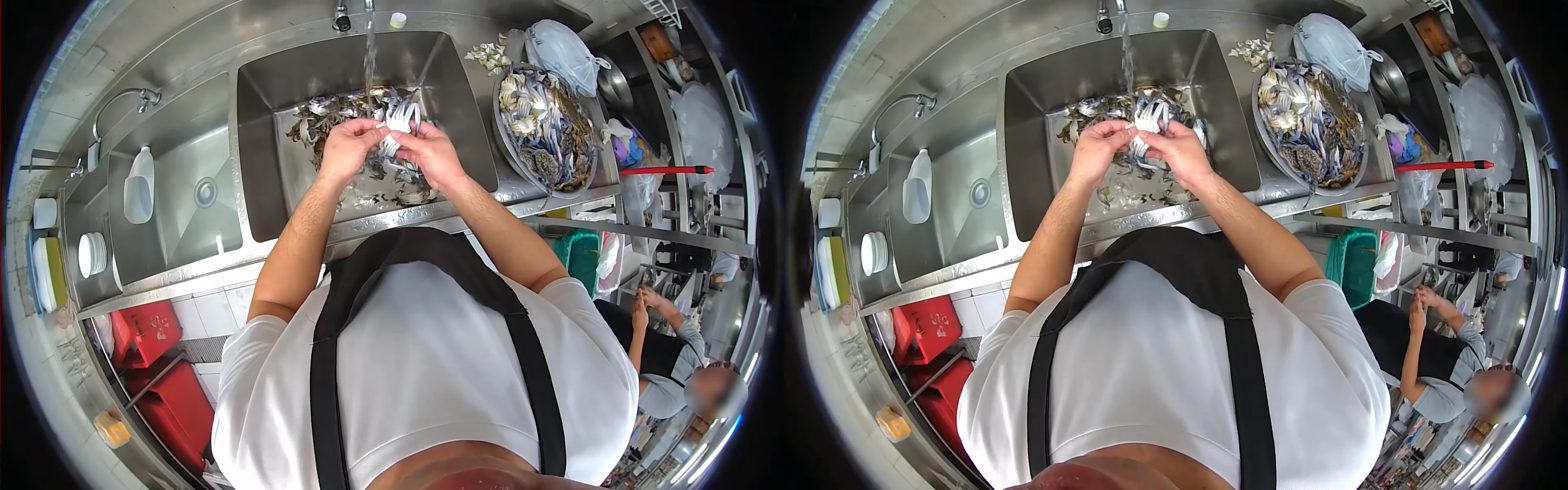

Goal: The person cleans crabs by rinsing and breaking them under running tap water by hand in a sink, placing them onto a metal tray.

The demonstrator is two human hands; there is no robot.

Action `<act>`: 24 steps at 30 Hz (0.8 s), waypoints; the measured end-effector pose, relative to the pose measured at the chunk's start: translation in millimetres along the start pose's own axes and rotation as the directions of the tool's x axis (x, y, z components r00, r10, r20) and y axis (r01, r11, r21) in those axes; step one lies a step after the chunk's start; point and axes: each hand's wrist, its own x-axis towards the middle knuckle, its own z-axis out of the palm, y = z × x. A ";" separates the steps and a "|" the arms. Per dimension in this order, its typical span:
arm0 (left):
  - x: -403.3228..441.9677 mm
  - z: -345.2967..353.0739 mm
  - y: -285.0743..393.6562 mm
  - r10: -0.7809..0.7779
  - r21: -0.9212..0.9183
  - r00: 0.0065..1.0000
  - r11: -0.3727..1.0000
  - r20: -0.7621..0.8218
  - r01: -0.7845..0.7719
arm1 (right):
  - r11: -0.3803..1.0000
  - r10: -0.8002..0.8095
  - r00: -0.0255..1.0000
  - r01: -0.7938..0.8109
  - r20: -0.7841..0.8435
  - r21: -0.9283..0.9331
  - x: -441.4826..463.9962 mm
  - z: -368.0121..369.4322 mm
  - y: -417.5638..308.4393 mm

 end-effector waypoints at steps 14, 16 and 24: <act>82.4 3.4 -43.8 -0.241 -0.286 0.966 0.935 -0.088 0.207 | 0.956 -0.060 0.995 0.079 -0.078 0.282 53.0 -22.1 18.7; 112.8 -2.4 -47.2 -0.253 -0.321 0.958 0.926 -0.134 0.200 | 0.942 -0.110 0.991 0.128 -0.077 0.311 67.3 -23.2 11.5; 226.4 -16.3 24.7 -0.089 -0.004 0.987 0.996 -0.133 0.089 | 0.932 0.115 0.990 -0.079 -0.083 0.353 184.3 -43.1 13.2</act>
